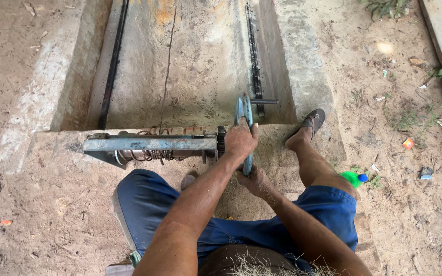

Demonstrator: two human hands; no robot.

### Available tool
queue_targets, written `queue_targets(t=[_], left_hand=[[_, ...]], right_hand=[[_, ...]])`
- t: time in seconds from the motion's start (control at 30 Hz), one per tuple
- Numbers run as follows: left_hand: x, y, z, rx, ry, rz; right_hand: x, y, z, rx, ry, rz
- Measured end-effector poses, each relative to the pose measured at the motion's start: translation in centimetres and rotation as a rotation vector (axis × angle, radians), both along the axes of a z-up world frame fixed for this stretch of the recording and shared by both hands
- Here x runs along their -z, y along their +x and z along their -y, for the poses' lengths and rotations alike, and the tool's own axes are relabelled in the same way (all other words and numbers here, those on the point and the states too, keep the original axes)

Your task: The person sits beside a concrete channel and turns a hand crank attached to a winch mechanism. The crank is rotated repeatedly to wind a cable or rope. The person remains seated throughout the operation and then stands to walk away at the end.

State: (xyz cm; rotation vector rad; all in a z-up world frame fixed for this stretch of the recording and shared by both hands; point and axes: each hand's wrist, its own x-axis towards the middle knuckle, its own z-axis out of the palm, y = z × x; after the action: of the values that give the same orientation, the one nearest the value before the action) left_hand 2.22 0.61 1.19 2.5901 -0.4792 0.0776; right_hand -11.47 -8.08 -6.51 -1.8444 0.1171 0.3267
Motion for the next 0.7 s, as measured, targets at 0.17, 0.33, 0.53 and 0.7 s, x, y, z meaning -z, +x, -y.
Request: queue_targets(t=[0.17, 0.33, 0.53, 0.7], left_hand=[[-0.7, -2.1, -0.6, 0.021, -0.136, -0.04], [-0.3, -4.2, -1.1, 0.036, -0.31, 0.117], [1.9, -7.3, -2.1, 0.182, -0.253, 0.037], [3.9, -8.9, -2.5, 0.137, -0.253, 0.359]], right_hand=[[0.3, 1.5, 4.4, -0.479, -0.48, -0.086], [-1.5, 5.2, 9.7, -0.314, -0.636, -0.06], [-9.6, 9.5, 10.4, 0.301, -0.703, 0.209], [-13.9, 12.8, 6.1, 0.288, -0.543, 0.109]])
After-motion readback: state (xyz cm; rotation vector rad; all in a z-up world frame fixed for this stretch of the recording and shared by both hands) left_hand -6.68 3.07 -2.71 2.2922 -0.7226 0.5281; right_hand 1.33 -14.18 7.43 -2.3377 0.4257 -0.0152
